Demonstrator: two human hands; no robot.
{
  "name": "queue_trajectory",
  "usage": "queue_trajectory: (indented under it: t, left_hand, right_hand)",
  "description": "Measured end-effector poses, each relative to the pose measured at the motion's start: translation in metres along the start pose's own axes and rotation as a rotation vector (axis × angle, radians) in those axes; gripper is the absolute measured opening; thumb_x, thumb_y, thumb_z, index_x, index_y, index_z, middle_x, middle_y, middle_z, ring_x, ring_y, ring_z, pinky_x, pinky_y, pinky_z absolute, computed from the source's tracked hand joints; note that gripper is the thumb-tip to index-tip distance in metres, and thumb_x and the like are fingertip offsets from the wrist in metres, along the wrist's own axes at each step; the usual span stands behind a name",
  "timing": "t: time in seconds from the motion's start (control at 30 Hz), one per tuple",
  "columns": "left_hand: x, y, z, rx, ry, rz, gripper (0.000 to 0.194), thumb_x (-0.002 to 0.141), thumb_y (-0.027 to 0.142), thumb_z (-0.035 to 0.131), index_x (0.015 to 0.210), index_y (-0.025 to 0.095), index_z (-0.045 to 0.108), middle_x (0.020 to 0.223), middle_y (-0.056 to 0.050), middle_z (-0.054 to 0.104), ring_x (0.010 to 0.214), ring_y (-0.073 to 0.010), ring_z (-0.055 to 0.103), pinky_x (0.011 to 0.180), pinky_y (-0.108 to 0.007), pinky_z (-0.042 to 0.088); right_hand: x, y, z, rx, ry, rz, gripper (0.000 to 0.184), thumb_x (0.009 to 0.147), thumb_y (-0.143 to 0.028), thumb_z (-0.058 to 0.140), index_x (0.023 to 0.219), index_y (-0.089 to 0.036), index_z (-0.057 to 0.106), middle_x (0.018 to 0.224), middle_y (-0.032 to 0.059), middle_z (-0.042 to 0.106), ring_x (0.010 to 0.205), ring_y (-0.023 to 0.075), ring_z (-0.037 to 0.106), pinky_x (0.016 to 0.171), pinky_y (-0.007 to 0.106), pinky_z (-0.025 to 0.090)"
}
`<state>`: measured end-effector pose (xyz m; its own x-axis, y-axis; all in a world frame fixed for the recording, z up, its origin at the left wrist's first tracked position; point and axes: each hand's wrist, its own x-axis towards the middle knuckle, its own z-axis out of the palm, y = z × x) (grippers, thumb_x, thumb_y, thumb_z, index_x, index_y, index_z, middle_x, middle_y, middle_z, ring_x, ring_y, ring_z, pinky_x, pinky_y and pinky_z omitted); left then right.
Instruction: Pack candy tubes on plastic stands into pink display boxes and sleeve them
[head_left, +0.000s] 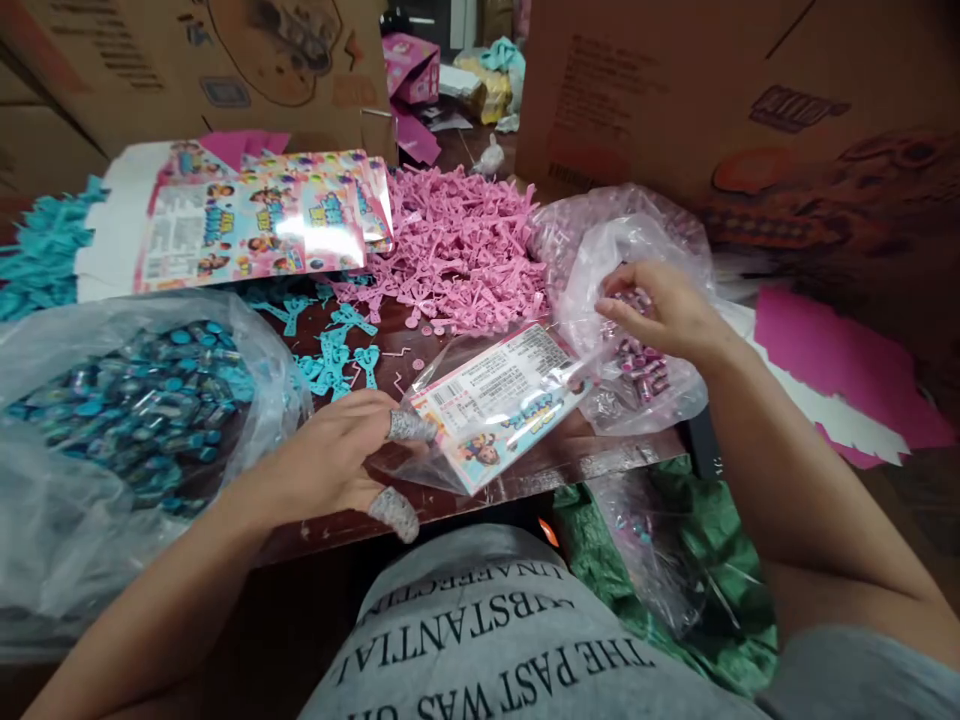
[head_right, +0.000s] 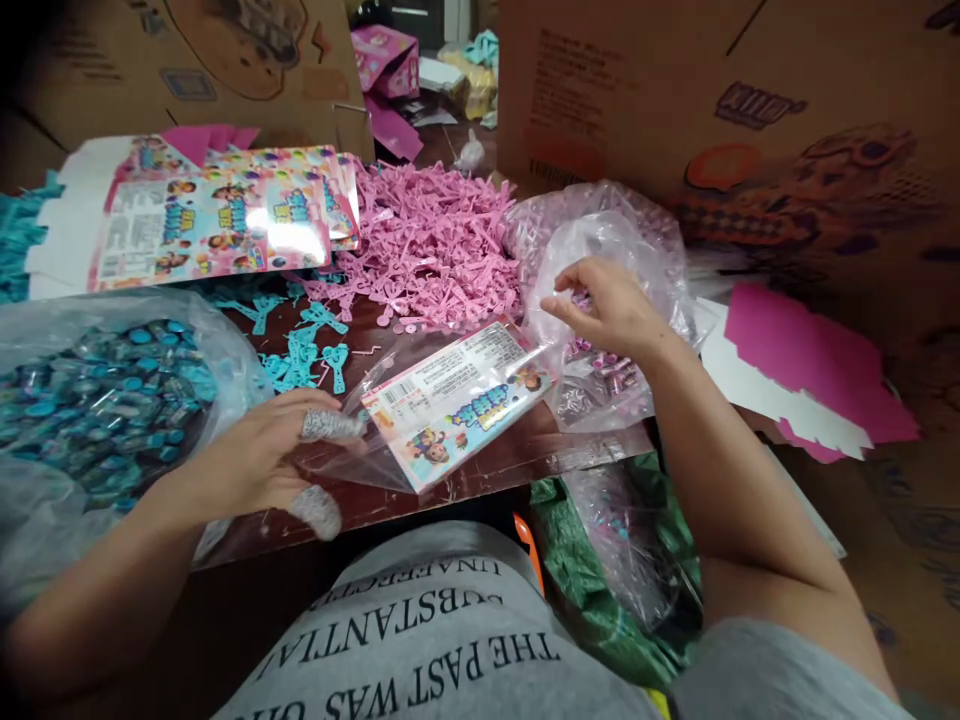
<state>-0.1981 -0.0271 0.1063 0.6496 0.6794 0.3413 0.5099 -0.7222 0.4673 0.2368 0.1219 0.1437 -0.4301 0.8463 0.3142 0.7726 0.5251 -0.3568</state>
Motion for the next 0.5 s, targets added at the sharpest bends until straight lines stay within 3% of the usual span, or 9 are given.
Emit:
queue_trajectory:
  t: [0.1,0.17,0.27,0.37,0.5]
  left_hand:
    - [-0.011,0.007,0.000,-0.022,-0.085,-0.045,0.017,0.102,0.028,0.061,0.115,0.027,0.073,0.113,-0.001,0.082,0.108,-0.0232,0.074,0.112,-0.047,0.050]
    - [-0.009,0.013,0.002,-0.068,-0.067,-0.119,0.019,0.100,0.021,0.060,0.112,0.028,0.073,0.108,0.002,0.083,0.101,-0.0202,0.077,0.117,-0.048,0.044]
    - [-0.001,0.020,0.010,-0.146,0.053,-0.197,0.009,0.097,0.029,0.067,0.105,0.024,0.068,0.095,-0.001,0.083,0.092,-0.0218,0.077,0.106,-0.044,0.049]
    - [0.004,0.022,0.018,-0.159,0.145,-0.202,0.007,0.098,0.029,0.063,0.100,0.023,0.059,0.089,-0.001,0.081,0.086,-0.0217,0.076,0.097,-0.042,0.049]
    - [0.004,0.026,0.019,-0.072,0.190,-0.186,0.012,0.093,0.022,0.063,0.096,0.023,0.051,0.083,0.001,0.077,0.080,-0.0209,0.071,0.091,-0.039,0.048]
  right_hand:
    - [0.017,-0.053,0.016,0.115,0.055,-0.141,0.021,0.093,-0.049,0.070,0.099,-0.029,0.073,0.119,0.0072,0.076,0.118,0.0302,0.067,0.106,0.049,0.048]
    - [0.025,-0.096,0.035,0.321,-0.046,-0.195,0.016,0.095,-0.043,0.070,0.099,-0.030,0.077,0.114,0.0028,0.078,0.114,0.0256,0.071,0.102,0.046,0.052]
    - [0.025,-0.151,0.064,0.680,-0.349,-0.172,0.015,0.088,-0.040,0.079,0.093,-0.027,0.081,0.086,-0.0023,0.078,0.076,0.0160,0.073,0.073,0.033,0.059]
    - [0.018,-0.177,0.078,0.959,-0.642,-0.063,0.020,0.076,-0.037,0.092,0.078,-0.022,0.079,0.062,-0.0054,0.069,0.046,0.0083,0.058,0.044,0.022,0.047]
    - [0.012,-0.189,0.076,1.038,-0.967,-0.044,0.025,0.093,-0.039,0.078,0.076,-0.021,0.074,0.054,-0.0054,0.068,0.033,0.0034,0.044,0.030,0.017,0.028]
